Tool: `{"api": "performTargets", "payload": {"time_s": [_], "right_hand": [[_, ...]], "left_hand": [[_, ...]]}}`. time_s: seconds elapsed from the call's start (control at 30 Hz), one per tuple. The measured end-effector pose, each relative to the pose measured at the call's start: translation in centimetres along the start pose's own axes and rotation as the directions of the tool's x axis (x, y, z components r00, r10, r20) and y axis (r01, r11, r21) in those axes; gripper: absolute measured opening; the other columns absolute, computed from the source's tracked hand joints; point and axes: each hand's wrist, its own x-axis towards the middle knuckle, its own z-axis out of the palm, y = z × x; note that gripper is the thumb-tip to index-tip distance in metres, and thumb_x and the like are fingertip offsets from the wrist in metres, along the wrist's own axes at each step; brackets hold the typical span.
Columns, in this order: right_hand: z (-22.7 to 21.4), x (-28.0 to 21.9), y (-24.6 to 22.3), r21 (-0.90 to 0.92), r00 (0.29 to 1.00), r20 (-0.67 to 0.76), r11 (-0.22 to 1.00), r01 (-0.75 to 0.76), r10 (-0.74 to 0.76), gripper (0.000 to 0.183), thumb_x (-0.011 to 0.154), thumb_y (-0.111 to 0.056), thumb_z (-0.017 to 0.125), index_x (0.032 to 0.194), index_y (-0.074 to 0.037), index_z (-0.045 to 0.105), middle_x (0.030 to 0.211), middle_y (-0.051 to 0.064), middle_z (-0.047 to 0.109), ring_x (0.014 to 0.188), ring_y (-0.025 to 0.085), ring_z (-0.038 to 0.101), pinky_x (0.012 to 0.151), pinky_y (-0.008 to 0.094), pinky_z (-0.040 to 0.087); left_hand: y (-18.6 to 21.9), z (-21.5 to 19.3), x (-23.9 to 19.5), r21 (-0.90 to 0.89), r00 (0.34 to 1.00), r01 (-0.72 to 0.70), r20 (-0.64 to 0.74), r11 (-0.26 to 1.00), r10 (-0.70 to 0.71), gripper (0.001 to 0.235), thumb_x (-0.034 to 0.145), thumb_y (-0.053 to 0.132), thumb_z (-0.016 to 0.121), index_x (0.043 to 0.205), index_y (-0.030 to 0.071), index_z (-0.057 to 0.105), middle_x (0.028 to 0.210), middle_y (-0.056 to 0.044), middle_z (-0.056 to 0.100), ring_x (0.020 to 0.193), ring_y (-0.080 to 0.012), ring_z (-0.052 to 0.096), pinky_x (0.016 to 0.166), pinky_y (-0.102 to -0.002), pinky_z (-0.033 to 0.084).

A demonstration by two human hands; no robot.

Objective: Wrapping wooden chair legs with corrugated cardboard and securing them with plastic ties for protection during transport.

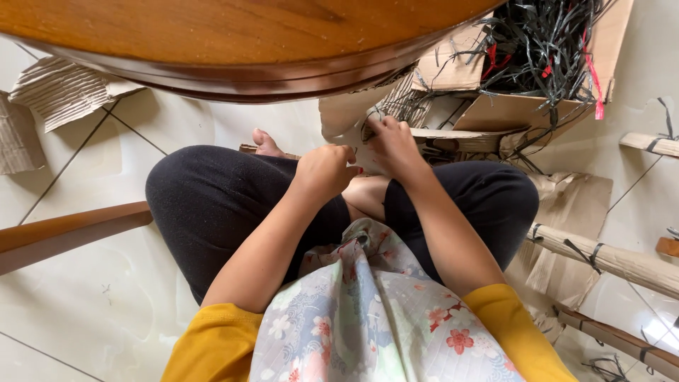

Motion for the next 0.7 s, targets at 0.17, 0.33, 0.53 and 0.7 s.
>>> {"api": "performTargets", "payload": {"time_s": [0.17, 0.33, 0.53, 0.7], "right_hand": [[-0.4, 0.3, 0.7, -0.140, 0.978, -0.059, 0.972, 0.188, -0.198, 0.044, 0.078, -0.018, 0.080, 0.120, -0.020, 0.068, 0.127, -0.005, 0.060, 0.111, 0.025, 0.052, 0.087, 0.044, 0.038], [-7.7, -2.1, -2.5, 0.475, 0.936, -0.340, 0.843, 0.252, -0.088, 0.033, 0.085, 0.003, 0.074, 0.117, -0.005, 0.075, 0.115, 0.020, 0.074, 0.105, 0.040, 0.071, 0.092, 0.050, 0.055], [-13.1, -5.0, -3.3, 0.852, 0.978, -0.207, 0.497, 0.163, 0.033, 0.023, 0.095, 0.006, 0.066, 0.114, -0.002, 0.076, 0.093, 0.009, 0.074, 0.087, 0.010, 0.066, 0.078, 0.026, 0.055], [-13.2, -5.7, -3.4, 0.955, 0.981, -0.182, 0.223, 0.193, -0.071, 0.023, 0.098, 0.010, 0.063, 0.121, 0.009, 0.066, 0.096, 0.021, 0.074, 0.079, 0.023, 0.075, 0.072, 0.033, 0.060]], "left_hand": [[-0.4, -0.1, 0.2, 0.041, 0.997, -0.042, -0.070, 0.998, 0.045, 0.034, 0.087, 0.033, 0.079, 0.115, 0.015, 0.073, 0.098, -0.008, 0.072, 0.092, -0.0331, 0.075, 0.077, -0.046, 0.062], [0.2, -0.2, -0.1, 0.049, 0.983, -0.076, -0.165, 0.996, 0.083, 0.050, 0.087, 0.030, 0.080, 0.129, 0.008, 0.063, 0.102, -0.013, 0.069, 0.092, -0.0370, 0.074, 0.078, -0.049, 0.063], [2.2, -2.7, -0.7, -0.281, 0.958, -0.219, -0.244, 0.934, 0.152, 0.046, 0.102, 0.021, 0.061, 0.143, 0.007, 0.049, 0.082, -0.011, 0.066, 0.073, -0.0327, 0.073, 0.063, -0.045, 0.059], [3.2, -3.1, -0.8, -0.538, 0.941, -0.321, -0.277, 0.779, 0.197, 0.042, 0.103, 0.021, 0.059, 0.144, 0.013, 0.053, 0.078, -0.008, 0.069, 0.062, -0.0207, 0.070, 0.058, -0.035, 0.057]]}}
